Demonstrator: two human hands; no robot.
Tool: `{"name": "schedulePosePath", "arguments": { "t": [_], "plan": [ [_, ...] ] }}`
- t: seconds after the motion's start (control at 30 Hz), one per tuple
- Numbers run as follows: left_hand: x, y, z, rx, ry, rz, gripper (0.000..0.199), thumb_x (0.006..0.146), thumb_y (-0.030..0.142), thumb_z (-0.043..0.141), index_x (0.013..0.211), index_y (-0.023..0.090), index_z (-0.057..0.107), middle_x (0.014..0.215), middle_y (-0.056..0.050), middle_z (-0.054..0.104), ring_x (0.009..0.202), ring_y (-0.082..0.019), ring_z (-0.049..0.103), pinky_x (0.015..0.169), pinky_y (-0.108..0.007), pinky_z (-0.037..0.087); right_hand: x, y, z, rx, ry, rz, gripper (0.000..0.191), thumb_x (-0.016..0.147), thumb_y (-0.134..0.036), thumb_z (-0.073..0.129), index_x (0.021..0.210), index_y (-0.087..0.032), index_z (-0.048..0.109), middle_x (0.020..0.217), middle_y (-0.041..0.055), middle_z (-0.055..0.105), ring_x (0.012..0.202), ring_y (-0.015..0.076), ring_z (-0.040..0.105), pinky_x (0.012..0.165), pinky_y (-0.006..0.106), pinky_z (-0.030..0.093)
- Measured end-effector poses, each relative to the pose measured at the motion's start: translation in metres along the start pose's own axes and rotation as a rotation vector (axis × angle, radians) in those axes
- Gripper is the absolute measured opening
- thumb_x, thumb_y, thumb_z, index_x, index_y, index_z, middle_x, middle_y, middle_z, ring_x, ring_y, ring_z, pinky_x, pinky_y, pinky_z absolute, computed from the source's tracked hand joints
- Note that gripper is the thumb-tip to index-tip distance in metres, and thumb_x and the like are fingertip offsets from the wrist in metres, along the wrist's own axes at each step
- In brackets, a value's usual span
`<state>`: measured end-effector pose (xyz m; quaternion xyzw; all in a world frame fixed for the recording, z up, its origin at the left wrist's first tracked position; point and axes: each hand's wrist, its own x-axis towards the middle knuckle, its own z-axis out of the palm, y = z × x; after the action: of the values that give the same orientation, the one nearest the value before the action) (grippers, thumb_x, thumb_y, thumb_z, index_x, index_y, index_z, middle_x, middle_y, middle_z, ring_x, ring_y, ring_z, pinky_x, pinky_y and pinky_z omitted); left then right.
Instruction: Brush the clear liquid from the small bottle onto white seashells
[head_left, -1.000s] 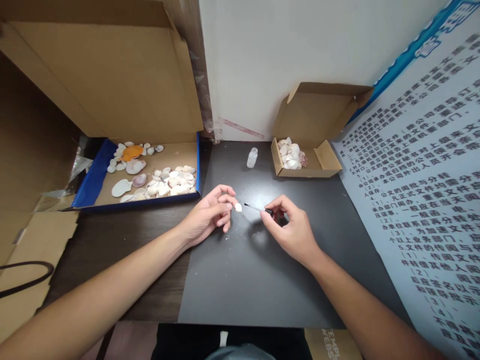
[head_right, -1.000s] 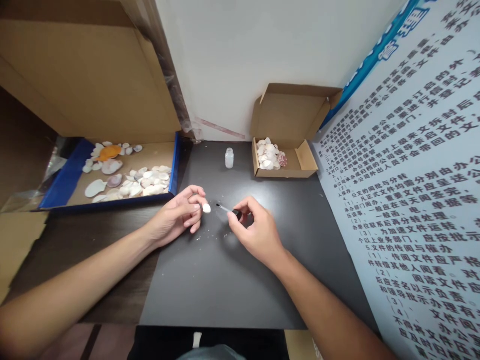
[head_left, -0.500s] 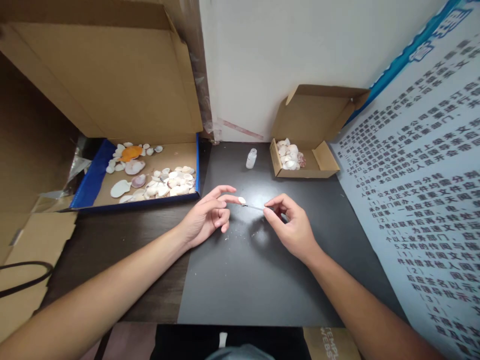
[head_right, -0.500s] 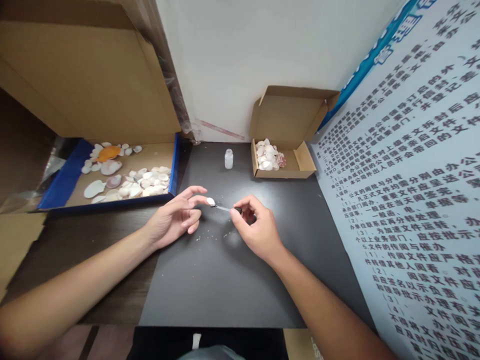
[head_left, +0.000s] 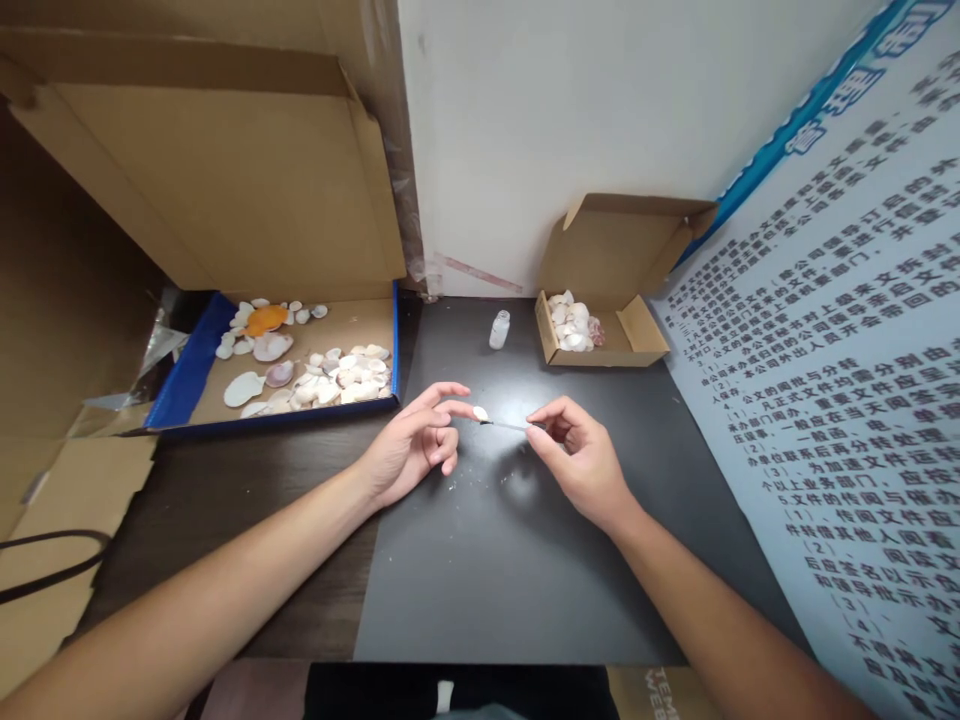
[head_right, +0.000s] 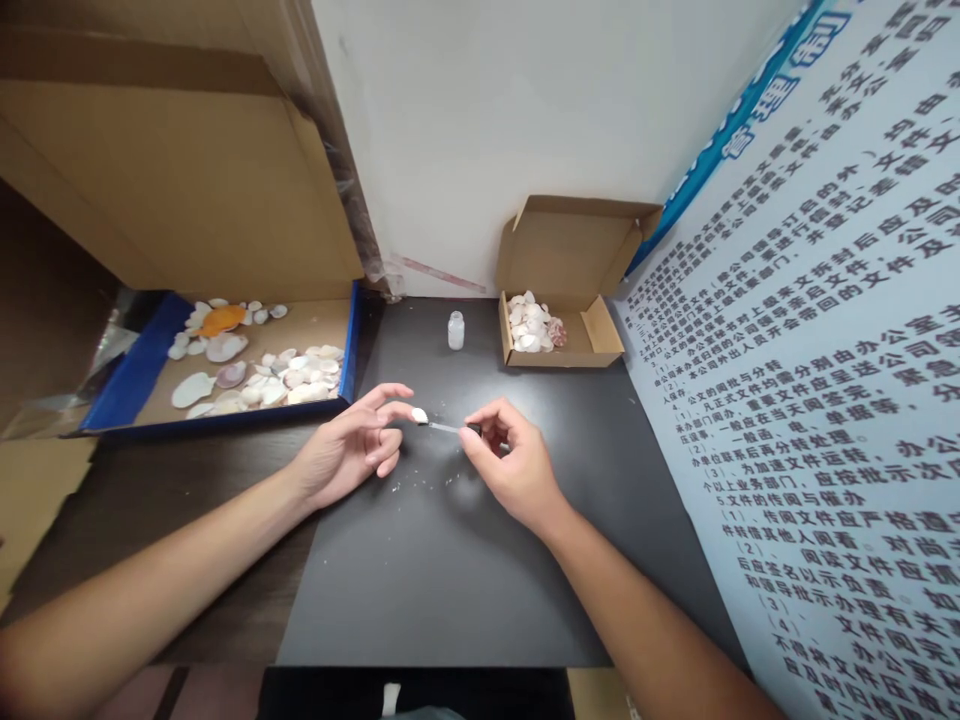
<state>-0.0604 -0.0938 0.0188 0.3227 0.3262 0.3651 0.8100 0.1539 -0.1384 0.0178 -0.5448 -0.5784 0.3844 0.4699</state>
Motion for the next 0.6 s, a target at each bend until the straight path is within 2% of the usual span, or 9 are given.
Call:
{"name": "schedulePosePath", "arguments": {
  "t": [0.2, 0.33, 0.43, 0.5, 0.6],
  "plan": [
    [-0.0008, 0.0007, 0.0012, 0.008, 0.002, 0.001, 0.028, 0.080, 0.013, 0.056, 0.107, 0.019, 0.054, 0.096, -0.002, 0.067, 0.042, -0.004, 0.040, 0.042, -0.022, 0.043, -0.0003, -0.0022, 0.0003, -0.014, 0.020, -0.027, 0.011, 0.083, -0.032, 0.062, 0.084, -0.021, 0.059, 0.062, -0.0031, 0.051, 0.056, 0.0130, 0.049, 0.052, 0.025, 0.042],
    [-0.0009, -0.0013, 0.0006, 0.018, -0.007, 0.019, 0.027, 0.080, 0.013, 0.059, 0.106, 0.018, 0.055, 0.089, 0.000, 0.064, 0.043, -0.004, 0.039, 0.042, -0.020, 0.040, -0.0007, -0.0007, -0.0002, -0.063, 0.102, -0.021, 0.010, 0.082, -0.030, 0.064, 0.085, -0.021, 0.059, 0.065, -0.0022, 0.052, 0.057, 0.0132, 0.049, 0.052, 0.024, 0.042],
    [-0.0003, -0.0045, -0.0015, 0.012, -0.039, 0.029, 0.030, 0.079, 0.013, 0.064, 0.107, 0.019, 0.055, 0.084, 0.003, 0.059, 0.045, -0.003, 0.039, 0.044, -0.019, 0.038, -0.0016, 0.0008, -0.0002, 0.013, -0.015, -0.023, 0.012, 0.085, -0.032, 0.061, 0.088, -0.021, 0.060, 0.067, -0.0016, 0.054, 0.060, 0.0138, 0.052, 0.055, 0.025, 0.044],
    [0.0002, -0.0065, -0.0029, 0.010, -0.061, 0.033, 0.032, 0.079, 0.013, 0.067, 0.108, 0.020, 0.055, 0.084, 0.004, 0.058, 0.047, -0.002, 0.039, 0.045, -0.018, 0.037, -0.0023, 0.0010, 0.0005, -0.014, -0.071, -0.029, 0.012, 0.085, -0.032, 0.062, 0.088, -0.020, 0.061, 0.067, -0.0017, 0.054, 0.060, 0.0134, 0.052, 0.057, 0.025, 0.043],
    [0.0007, -0.0084, -0.0042, 0.014, -0.073, 0.041, 0.033, 0.079, 0.012, 0.068, 0.108, 0.021, 0.055, 0.084, 0.004, 0.056, 0.047, -0.002, 0.038, 0.045, -0.018, 0.035, -0.0026, 0.0003, 0.0015, -0.113, 0.007, -0.040, 0.010, 0.083, -0.028, 0.064, 0.087, -0.019, 0.061, 0.064, -0.0031, 0.052, 0.057, 0.0121, 0.049, 0.054, 0.024, 0.040]
  ]
}}
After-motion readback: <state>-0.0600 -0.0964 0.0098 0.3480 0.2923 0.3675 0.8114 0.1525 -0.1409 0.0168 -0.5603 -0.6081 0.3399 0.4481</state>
